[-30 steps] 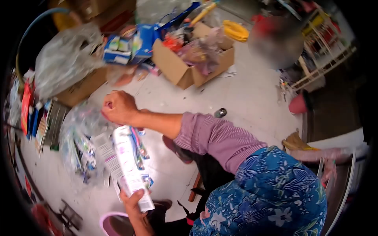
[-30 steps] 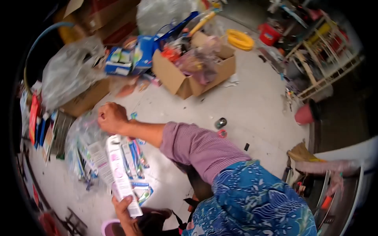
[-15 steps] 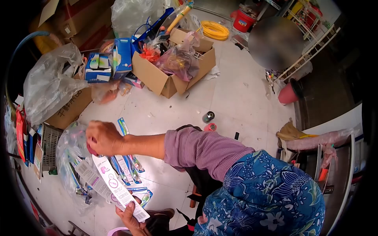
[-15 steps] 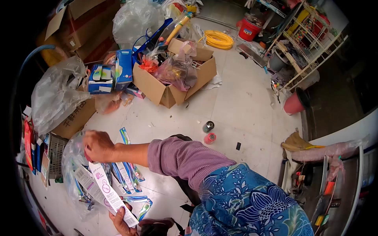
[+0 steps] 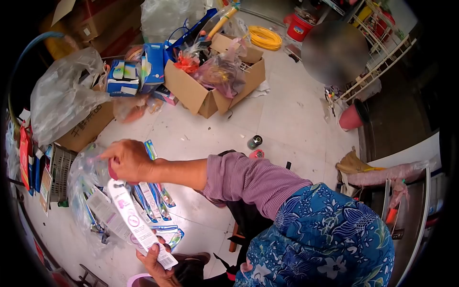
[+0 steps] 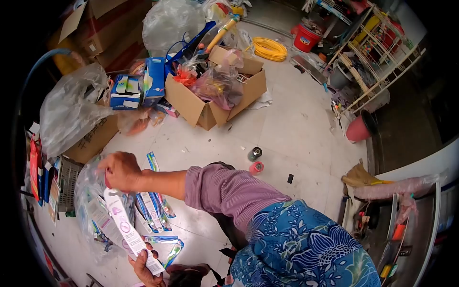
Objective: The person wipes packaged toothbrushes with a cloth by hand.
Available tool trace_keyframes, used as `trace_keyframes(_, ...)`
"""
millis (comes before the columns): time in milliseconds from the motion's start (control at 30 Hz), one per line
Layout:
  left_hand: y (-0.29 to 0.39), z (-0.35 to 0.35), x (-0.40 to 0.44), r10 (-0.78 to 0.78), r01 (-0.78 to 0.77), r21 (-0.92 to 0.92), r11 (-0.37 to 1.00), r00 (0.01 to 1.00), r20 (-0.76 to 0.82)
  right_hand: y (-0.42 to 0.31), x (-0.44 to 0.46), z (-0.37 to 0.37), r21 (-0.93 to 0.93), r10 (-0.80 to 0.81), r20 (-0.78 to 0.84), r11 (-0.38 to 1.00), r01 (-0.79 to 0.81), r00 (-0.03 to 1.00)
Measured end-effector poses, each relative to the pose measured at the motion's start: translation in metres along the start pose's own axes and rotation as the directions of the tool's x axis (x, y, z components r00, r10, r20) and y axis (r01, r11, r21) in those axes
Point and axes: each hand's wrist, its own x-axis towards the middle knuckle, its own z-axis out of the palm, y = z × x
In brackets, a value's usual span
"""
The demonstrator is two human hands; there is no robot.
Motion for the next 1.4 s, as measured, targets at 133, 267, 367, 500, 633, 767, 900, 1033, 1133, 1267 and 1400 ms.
trace_keyframes(133,0.011,0.006,0.008,0.149,-0.15,-0.012,0.989,0.986,-0.079,0.003,-0.019,0.002,0.178,0.281,0.274,0.925,-0.336,0.92)
trace_keyframes(267,0.017,-0.004,0.01,0.141,-0.132,0.072,0.989,0.979,-0.144,-0.023,-0.057,0.006,0.134,0.246,0.851,0.751,-0.646,0.463)
trace_keyframes(367,0.022,0.015,0.012,0.115,-0.085,0.149,0.985,0.973,-0.201,-0.037,-0.055,-0.003,0.098,0.177,0.948,0.631,-0.77,0.266)
trace_keyframes(500,0.012,0.006,0.021,0.098,-0.072,0.177,0.982,0.985,-0.141,-0.032,-0.066,-0.001,0.197,0.176,0.895,0.667,-0.718,0.41)
trace_keyframes(633,0.005,0.01,0.022,0.118,-0.085,0.237,0.968,0.985,-0.125,-0.029,-0.074,0.002,-0.001,0.211,0.827,0.927,-0.374,0.52)
trace_keyframes(767,0.001,0.009,0.02,0.173,-0.154,0.235,0.96,0.983,-0.063,-0.034,-0.072,-0.001,0.018,0.299,0.799,0.856,-0.517,0.522)
trace_keyframes(900,-0.003,0.014,0.021,0.253,-0.248,0.369,0.895,0.967,0.036,-0.038,-0.072,0.0,-0.126,0.358,0.768,0.897,-0.423,0.531)
trace_keyframes(1033,-0.015,0.001,0.023,0.389,-0.326,0.573,0.752,0.921,0.014,-0.039,-0.08,0.001,-0.128,0.312,0.799,0.924,-0.36,0.515)
trace_keyframes(1133,-0.029,-0.006,0.019,0.494,-0.369,0.874,0.316,0.851,0.181,-0.036,-0.088,0.008,-0.171,0.29,0.809,0.948,-0.268,0.511)
trace_keyframes(1267,-0.05,-0.025,0.025,0.518,-0.441,0.82,0.364,0.828,0.215,-0.028,-0.102,0.02,-0.144,0.289,0.806,0.942,-0.303,0.516)
trace_keyframes(1400,-0.022,0.004,0.014,0.543,-0.365,0.868,0.336,0.828,0.138,-0.028,-0.092,0.021,-0.031,0.258,0.714,0.94,-0.338,0.651)
